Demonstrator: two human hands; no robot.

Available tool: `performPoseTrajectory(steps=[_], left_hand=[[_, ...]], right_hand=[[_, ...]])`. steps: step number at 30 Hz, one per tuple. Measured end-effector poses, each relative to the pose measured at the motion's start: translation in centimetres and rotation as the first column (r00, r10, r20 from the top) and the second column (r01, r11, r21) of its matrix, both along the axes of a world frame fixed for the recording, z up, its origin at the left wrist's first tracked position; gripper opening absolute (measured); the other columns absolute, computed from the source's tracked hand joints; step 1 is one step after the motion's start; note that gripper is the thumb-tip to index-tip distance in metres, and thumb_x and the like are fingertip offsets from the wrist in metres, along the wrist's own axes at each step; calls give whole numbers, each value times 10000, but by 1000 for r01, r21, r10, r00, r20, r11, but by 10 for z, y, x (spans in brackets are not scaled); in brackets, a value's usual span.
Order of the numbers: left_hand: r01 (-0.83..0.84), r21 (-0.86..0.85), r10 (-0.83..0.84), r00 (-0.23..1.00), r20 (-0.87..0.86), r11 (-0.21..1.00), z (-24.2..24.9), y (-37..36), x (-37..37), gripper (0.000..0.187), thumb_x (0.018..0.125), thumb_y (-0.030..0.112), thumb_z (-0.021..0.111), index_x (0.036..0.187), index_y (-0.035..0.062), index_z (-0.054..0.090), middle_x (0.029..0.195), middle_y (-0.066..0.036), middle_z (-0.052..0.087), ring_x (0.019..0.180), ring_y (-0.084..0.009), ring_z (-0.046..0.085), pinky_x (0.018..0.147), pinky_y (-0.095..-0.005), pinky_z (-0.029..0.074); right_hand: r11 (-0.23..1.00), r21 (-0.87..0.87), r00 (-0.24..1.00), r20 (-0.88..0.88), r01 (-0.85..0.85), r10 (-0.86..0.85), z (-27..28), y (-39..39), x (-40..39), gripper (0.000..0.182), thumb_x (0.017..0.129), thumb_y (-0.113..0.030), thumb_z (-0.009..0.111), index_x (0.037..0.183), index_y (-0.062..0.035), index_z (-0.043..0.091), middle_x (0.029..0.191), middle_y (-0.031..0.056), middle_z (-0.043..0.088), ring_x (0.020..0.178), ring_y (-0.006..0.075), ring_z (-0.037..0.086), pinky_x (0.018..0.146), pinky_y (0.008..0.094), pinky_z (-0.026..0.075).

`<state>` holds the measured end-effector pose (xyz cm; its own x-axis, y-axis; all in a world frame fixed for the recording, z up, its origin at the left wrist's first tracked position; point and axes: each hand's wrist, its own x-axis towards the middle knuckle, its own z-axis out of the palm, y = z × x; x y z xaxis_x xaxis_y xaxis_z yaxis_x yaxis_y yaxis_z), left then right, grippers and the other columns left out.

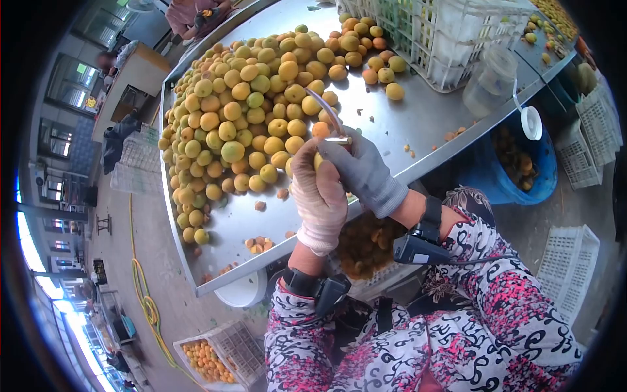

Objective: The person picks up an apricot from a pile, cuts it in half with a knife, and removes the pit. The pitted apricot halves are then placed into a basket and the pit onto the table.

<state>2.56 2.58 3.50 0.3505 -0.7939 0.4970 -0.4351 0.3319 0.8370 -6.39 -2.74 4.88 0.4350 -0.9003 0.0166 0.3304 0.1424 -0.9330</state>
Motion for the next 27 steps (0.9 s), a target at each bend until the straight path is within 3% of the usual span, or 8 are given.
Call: performPoseTrajectory(steps=[8,10,16,19,21,24,26,27], left_hand=[[59,48,-39,937,-346,997,-4,-2,-9,336,986,255,421,1212,11,468,1132,-64,504,963,-131,525,837,-264,450],[110,107,-3,711,-703,988,-1,-3,-13,364,975,329,443,1195,45,502,1121,-46,512,992,-145,531,872,-288,452],[180,116,64,269,-961,977,24,-1,-21,424,966,387,422,1151,23,532,1042,-72,580,924,-169,569,883,-351,465],[432,98,-76,369,-926,896,3,2,12,474,942,475,447,1121,49,552,892,-41,568,686,-174,575,653,-336,517],[481,64,-108,321,-941,875,6,2,24,493,936,482,436,1121,41,556,763,-22,520,605,-153,504,641,-350,500],[522,27,-136,272,-952,853,15,11,26,513,937,478,411,1088,11,561,643,-18,472,539,-129,437,589,-329,473],[355,258,-46,660,-750,898,24,19,18,522,938,468,413,1068,-19,549,642,-31,475,531,-126,452,551,-295,450],[378,282,-4,603,-798,882,29,21,18,515,942,457,416,1081,-22,543,701,-58,530,562,-127,495,566,-279,444]], right_hand=[[945,-308,924,-320,107,-209,-8,1,3,296,861,-274,637,1019,-26,597,722,43,609,681,75,568,618,257,479],[926,-367,903,-361,91,-232,-9,-1,1,292,855,-276,641,1010,-33,600,711,59,619,667,78,578,608,265,484],[690,-724,817,-411,-21,-406,-9,-5,-1,260,834,-271,658,937,-44,581,702,57,619,616,137,595,607,293,499],[804,-569,955,-102,175,-280,-10,-13,1,290,856,-360,625,917,-79,583,641,28,570,525,124,553,503,264,462],[994,-20,994,-28,-110,110,5,-19,-13,368,889,-472,547,924,-108,584,602,-6,514,439,75,462,397,215,363],[903,294,949,107,-314,295,2,-26,-21,410,889,-500,538,839,-94,555,577,-30,470,399,84,410,377,231,349],[898,331,956,148,-290,255,7,-20,-20,429,917,-528,474,860,-108,538,578,-29,463,372,47,347,337,191,254],[888,334,947,155,-317,280,8,-20,-22,425,914,-525,480,853,-108,534,579,-24,466,366,50,345,332,192,248]])
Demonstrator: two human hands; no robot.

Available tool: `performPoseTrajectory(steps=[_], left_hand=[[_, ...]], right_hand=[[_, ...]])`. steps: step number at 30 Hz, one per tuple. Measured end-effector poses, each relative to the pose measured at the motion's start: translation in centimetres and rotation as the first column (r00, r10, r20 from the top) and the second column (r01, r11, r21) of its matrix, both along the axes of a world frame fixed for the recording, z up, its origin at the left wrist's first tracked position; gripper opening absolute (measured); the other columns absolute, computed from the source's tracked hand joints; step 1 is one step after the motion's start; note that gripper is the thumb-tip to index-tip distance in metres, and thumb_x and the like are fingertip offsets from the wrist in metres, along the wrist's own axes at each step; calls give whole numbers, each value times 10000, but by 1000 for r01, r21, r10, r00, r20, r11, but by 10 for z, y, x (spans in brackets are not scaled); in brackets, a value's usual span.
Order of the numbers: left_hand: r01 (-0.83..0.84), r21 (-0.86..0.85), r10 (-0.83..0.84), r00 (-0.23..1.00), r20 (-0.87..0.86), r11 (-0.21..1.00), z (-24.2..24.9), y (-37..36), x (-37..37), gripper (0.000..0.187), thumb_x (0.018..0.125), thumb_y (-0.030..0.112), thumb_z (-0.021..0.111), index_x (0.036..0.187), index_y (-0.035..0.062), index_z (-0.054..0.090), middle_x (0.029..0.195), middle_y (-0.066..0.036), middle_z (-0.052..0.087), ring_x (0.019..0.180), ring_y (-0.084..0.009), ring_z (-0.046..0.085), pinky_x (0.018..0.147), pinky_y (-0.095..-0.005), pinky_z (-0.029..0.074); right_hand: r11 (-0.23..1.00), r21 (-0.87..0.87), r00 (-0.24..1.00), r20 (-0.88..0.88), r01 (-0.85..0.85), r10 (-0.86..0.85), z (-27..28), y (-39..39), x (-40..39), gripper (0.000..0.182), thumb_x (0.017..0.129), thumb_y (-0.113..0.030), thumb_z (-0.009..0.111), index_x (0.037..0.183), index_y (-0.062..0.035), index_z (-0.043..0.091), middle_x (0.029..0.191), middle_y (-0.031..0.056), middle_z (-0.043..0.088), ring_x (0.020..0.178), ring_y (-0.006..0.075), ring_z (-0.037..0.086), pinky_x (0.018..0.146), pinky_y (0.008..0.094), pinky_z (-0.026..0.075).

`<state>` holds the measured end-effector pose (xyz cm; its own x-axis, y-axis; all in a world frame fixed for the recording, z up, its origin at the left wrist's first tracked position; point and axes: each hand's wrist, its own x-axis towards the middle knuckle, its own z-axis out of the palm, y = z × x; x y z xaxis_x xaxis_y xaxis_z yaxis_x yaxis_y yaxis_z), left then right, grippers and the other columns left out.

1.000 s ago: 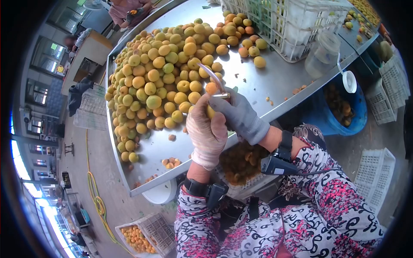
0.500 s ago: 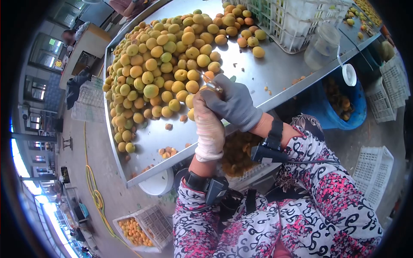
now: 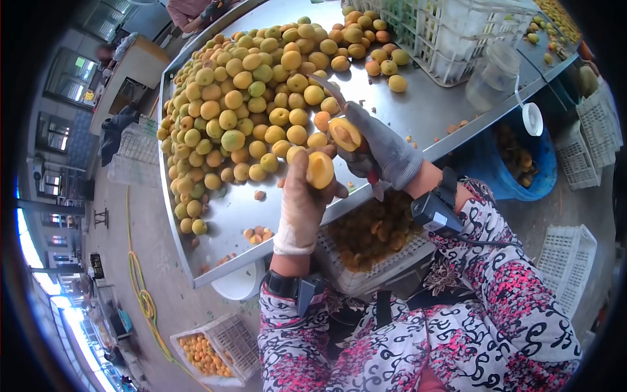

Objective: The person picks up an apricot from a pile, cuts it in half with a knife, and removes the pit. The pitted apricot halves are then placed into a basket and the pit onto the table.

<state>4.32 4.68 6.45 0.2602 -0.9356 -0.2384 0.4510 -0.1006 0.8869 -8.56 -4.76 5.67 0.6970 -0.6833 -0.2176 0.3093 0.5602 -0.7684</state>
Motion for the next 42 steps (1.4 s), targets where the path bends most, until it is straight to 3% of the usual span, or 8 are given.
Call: performPoseTrajectory(steps=[4,7,9,13,16,21,29,42], left_hand=[[229,170,-279,877,391,958,1,18,17,481,936,481,433,1071,47,591,808,-55,573,636,-150,536,633,-279,470],[490,282,-517,454,726,825,-4,24,15,439,937,450,409,1130,102,592,794,-1,577,666,-149,539,660,-259,447],[443,428,-602,408,687,788,3,21,17,445,938,440,427,1161,85,575,779,-7,563,683,-126,537,661,-273,451],[153,16,-151,942,300,988,-3,11,16,502,926,418,483,1182,-11,535,827,-42,581,697,-100,531,702,-259,451],[159,-3,-159,986,-40,987,-19,-4,16,431,937,386,500,1178,29,526,939,-75,619,764,-148,601,737,-345,525],[33,-33,-35,998,-57,999,-23,-8,9,356,921,326,546,1138,44,550,961,-62,619,754,-159,627,722,-353,547],[100,136,-42,926,-375,986,-31,-11,-6,348,815,283,632,1061,40,594,855,-89,592,591,-187,564,685,-377,501],[120,242,21,861,-508,963,-12,-19,-45,266,904,403,540,963,143,536,763,-43,527,552,-141,422,603,-289,374]], right_hand=[[1000,4,998,-63,0,1,12,-4,-3,411,905,-511,506,849,-105,531,586,-7,479,366,54,349,329,193,244],[1000,8,999,-37,-9,10,5,-10,-3,391,904,-491,514,839,-105,528,590,-4,489,370,51,356,331,195,246],[998,-56,995,-101,17,-22,6,-8,-2,384,905,-477,518,847,-98,535,587,-4,491,379,52,374,335,195,262],[949,-312,972,-201,51,-119,-8,-2,9,381,864,-473,591,813,-97,567,596,1,527,392,52,427,339,194,317],[871,-490,942,-274,36,-193,-14,7,19,400,861,-425,615,925,-30,601,680,21,576,531,71,521,473,212,428],[719,-689,888,-270,91,-372,-27,2,24,331,851,-315,665,1016,-30,639,702,-12,585,611,43,531,545,211,443],[919,-7,897,219,395,-384,18,-25,-7,319,937,-307,542,704,-95,495,485,0,410,333,97,342,345,247,297],[847,-52,827,254,529,-501,36,-4,-2,234,877,-225,651,749,-123,483,524,-75,426,394,-2,378,349,175,290]])
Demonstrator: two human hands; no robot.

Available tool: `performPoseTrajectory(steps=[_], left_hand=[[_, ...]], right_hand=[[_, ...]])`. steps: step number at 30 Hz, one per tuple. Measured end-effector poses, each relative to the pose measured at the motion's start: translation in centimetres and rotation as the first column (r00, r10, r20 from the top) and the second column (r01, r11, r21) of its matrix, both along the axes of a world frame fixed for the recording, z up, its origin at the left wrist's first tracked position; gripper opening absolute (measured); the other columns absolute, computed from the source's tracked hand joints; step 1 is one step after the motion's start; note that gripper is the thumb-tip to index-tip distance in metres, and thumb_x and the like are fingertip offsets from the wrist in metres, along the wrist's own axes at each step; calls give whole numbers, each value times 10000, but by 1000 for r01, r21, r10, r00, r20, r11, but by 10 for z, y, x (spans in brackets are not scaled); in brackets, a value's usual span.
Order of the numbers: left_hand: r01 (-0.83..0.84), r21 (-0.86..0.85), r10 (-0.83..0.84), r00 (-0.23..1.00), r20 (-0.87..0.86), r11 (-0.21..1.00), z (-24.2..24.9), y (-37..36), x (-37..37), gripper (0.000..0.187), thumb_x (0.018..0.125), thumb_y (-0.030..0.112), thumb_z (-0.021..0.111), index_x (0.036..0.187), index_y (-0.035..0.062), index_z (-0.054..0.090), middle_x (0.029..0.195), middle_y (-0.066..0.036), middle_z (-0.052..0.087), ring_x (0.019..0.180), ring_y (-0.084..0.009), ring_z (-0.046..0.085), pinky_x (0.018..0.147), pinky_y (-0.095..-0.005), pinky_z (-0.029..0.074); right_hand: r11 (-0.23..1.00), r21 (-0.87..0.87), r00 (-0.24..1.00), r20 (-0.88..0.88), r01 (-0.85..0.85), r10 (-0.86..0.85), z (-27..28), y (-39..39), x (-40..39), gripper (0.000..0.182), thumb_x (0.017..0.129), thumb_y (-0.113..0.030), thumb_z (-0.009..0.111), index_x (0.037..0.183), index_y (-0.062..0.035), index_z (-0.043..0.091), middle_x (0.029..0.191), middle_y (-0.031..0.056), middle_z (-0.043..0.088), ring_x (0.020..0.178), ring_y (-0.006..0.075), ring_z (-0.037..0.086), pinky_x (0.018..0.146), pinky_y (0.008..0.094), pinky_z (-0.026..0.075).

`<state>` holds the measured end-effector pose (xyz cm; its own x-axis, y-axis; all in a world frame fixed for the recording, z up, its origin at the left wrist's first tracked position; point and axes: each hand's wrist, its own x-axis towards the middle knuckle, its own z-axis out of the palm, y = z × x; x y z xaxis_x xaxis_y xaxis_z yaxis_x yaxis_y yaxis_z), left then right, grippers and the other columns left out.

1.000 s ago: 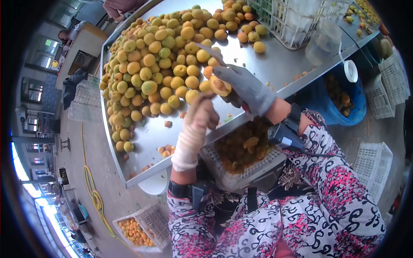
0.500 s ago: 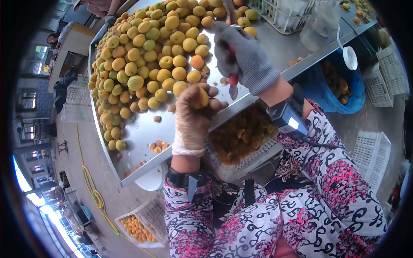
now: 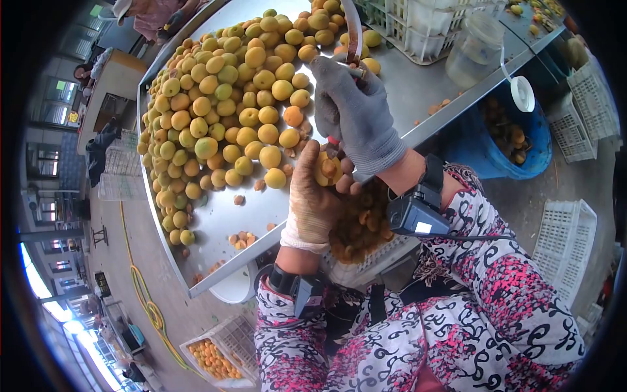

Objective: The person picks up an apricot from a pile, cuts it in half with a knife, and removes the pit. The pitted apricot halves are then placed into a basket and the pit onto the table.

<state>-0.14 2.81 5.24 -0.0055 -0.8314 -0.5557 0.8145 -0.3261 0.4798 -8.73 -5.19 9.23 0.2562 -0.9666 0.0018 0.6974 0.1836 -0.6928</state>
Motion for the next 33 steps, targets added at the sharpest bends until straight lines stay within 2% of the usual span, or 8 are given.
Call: performPoseTrajectory(steps=[5,13,18,22,25,28,30,33], left_hand=[[-56,11,56,998,1,998,-7,1,5,263,933,366,488,942,110,550,668,-14,471,491,-102,378,543,-264,359],[128,-300,-262,845,-465,945,-30,-3,18,345,951,358,435,898,47,575,530,53,341,319,-50,162,339,-205,220],[83,-183,-133,952,-277,980,-15,-3,17,285,939,344,482,939,73,570,558,35,365,360,-51,231,378,-202,245],[49,-128,-51,999,-14,991,-15,-5,35,289,921,364,520,965,81,557,638,-1,479,430,-70,332,439,-217,294],[1,-95,3,999,41,995,-12,-8,36,249,912,375,533,912,129,566,605,6,503,418,-71,328,435,-215,271],[5,-164,28,980,199,986,-12,-8,44,333,909,405,526,1070,118,580,881,16,605,657,-94,551,518,-247,445],[-28,-126,48,985,164,992,-23,-5,48,361,909,408,527,1111,111,567,947,10,604,742,-109,574,580,-262,479],[-50,-84,58,994,90,995,-18,-2,46,415,908,407,532,1186,99,531,1045,-29,604,915,-156,595,782,-317,503]], right_hand=[[998,-8,998,30,-59,59,-12,-4,2,279,889,-236,631,704,-140,447,503,-61,408,385,21,371,343,192,280],[945,275,964,242,-177,110,-25,-16,9,432,933,-405,522,626,-153,352,469,-44,251,348,105,225,364,276,207],[977,74,956,231,-200,178,-16,-14,1,378,917,-389,563,654,-143,446,464,-46,303,364,90,274,369,268,236],[933,-330,936,-352,-141,17,-17,-14,-1,327,879,-387,622,823,-66,597,564,-3,507,490,104,491,479,258,398],[839,-294,497,-867,-457,-33,-34,-5,5,392,821,-452,640,928,-78,588,771,113,658,682,215,650,669,324,502],[757,-90,295,-945,-647,141,-40,10,11,352,837,-419,603,959,-92,550,798,117,658,733,286,656,679,365,511],[654,-375,250,-927,-657,-281,-48,15,12,313,839,-369,589,979,-99,518,798,116,653,762,317,648,678,418,509],[603,-417,225,-902,-680,-370,-47,19,13,309,835,-348,592,1010,-107,508,795,118,647,776,337,637,670,445,499]])
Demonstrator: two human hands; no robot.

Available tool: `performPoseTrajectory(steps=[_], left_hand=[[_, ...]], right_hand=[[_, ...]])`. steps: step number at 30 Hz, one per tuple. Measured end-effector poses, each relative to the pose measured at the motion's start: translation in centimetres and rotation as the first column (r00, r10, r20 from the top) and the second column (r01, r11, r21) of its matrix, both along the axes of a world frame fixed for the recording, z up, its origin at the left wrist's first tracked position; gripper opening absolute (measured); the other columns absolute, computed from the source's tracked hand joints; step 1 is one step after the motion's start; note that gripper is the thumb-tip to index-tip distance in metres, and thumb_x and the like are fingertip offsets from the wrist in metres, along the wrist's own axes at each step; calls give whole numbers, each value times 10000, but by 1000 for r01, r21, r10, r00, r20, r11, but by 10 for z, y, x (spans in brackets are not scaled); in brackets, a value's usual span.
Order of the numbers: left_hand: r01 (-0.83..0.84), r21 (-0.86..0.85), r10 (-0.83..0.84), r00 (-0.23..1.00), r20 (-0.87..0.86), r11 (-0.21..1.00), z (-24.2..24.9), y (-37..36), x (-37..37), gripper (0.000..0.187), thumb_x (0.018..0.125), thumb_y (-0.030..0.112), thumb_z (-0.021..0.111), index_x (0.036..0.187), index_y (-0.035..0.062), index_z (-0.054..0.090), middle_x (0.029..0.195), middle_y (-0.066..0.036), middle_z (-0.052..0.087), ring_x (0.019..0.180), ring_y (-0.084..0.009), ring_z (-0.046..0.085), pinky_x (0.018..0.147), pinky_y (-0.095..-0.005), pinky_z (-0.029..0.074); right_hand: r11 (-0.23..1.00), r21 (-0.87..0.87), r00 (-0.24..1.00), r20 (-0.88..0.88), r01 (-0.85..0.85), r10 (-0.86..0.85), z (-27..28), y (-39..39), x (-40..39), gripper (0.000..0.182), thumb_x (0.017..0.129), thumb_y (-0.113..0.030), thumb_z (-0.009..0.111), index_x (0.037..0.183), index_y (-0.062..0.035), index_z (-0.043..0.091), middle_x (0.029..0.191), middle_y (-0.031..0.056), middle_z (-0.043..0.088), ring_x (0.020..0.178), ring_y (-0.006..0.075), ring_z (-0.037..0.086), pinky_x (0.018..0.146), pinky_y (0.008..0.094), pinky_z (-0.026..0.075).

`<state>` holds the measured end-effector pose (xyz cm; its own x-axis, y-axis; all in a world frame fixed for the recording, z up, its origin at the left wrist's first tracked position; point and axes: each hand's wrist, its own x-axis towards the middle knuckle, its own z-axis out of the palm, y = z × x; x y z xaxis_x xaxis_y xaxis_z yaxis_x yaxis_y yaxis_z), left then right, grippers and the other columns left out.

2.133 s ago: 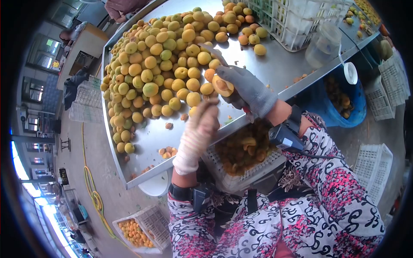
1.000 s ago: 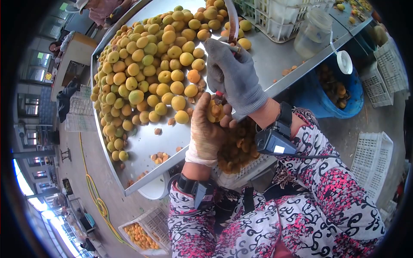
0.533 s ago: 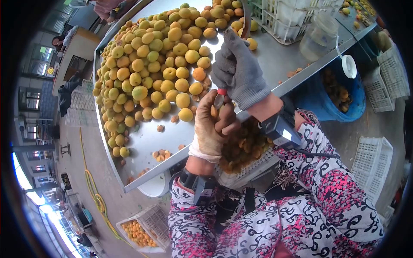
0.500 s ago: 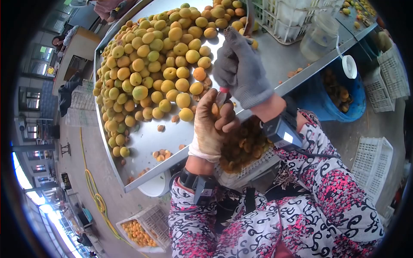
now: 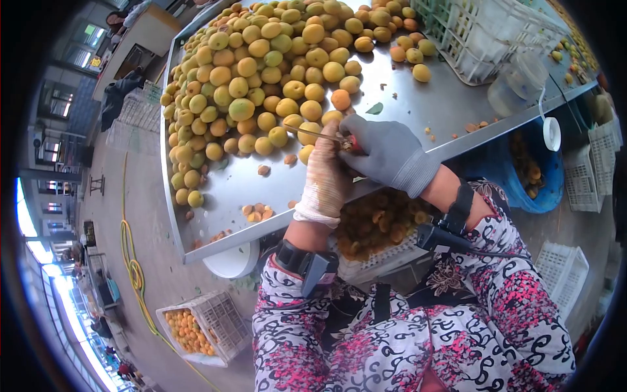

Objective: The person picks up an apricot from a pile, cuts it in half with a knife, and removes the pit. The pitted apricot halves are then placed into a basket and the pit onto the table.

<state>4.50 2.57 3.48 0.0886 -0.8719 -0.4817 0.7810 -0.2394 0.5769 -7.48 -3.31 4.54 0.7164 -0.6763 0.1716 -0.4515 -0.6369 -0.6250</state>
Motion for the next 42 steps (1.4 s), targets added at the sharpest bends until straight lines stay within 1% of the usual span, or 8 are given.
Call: performPoseTrajectory(steps=[23,25,27,30,36,38,40,42], left_hand=[[-48,-280,152,920,362,959,-9,1,2,425,954,386,467,1177,31,541,992,-56,594,875,-142,590,819,-288,480],[54,-2,-43,818,573,999,14,16,5,370,943,350,465,1147,52,549,881,-55,566,741,-128,570,753,-278,487],[111,2,-91,809,580,994,19,23,5,350,936,338,465,1136,63,549,832,-50,539,689,-123,541,728,-275,484],[245,26,-211,767,606,969,25,35,2,302,928,306,484,1107,78,567,787,-45,528,689,-107,515,710,-262,466],[755,167,-501,237,832,634,49,52,7,343,885,227,600,1179,51,582,1046,-37,609,977,-141,554,878,-274,436],[544,180,-440,395,807,819,59,54,28,342,872,205,627,1181,63,599,1095,-33,620,1024,-123,558,887,-265,440],[222,-232,121,423,898,947,-2,38,80,340,855,101,635,1191,76,590,1076,-56,630,893,-114,566,803,-246,473],[-11,-75,74,-87,993,997,-14,26,130,450,779,48,649,1219,99,564,1169,-147,600,1053,-272,570,905,-345,461]], right_hand=[[995,1,953,285,103,-99,-10,0,5,276,766,-196,647,963,-84,488,742,179,601,736,390,600,612,435,484],[976,40,908,361,213,-213,-9,-16,4,263,773,-195,646,949,-68,498,740,169,605,716,372,609,602,413,492],[944,262,877,382,200,-291,-3,-25,-2,278,783,-198,665,940,-37,502,728,83,564,668,165,568,635,319,484],[954,266,925,310,137,-219,-12,-29,-2,326,765,-239,682,959,-28,526,751,107,579,701,150,551,668,306,482],[920,383,965,202,82,-169,-16,-32,1,390,835,-367,659,956,-4,585,770,50,606,693,101,558,636,262,470],[825,554,930,232,113,-283,-6,-32,-1,461,844,-461,620,961,-17,587,755,60,602,708,147,579,675,290,472],[787,610,913,265,89,-309,6,-25,-2,456,864,-460,601,917,-8,584,708,21,564,656,93,535,625,261,457],[755,650,909,258,86,-326,9,-22,-3,415,869,-420,605,950,-14,595,716,20,567,643,88,526,618,257,455]])
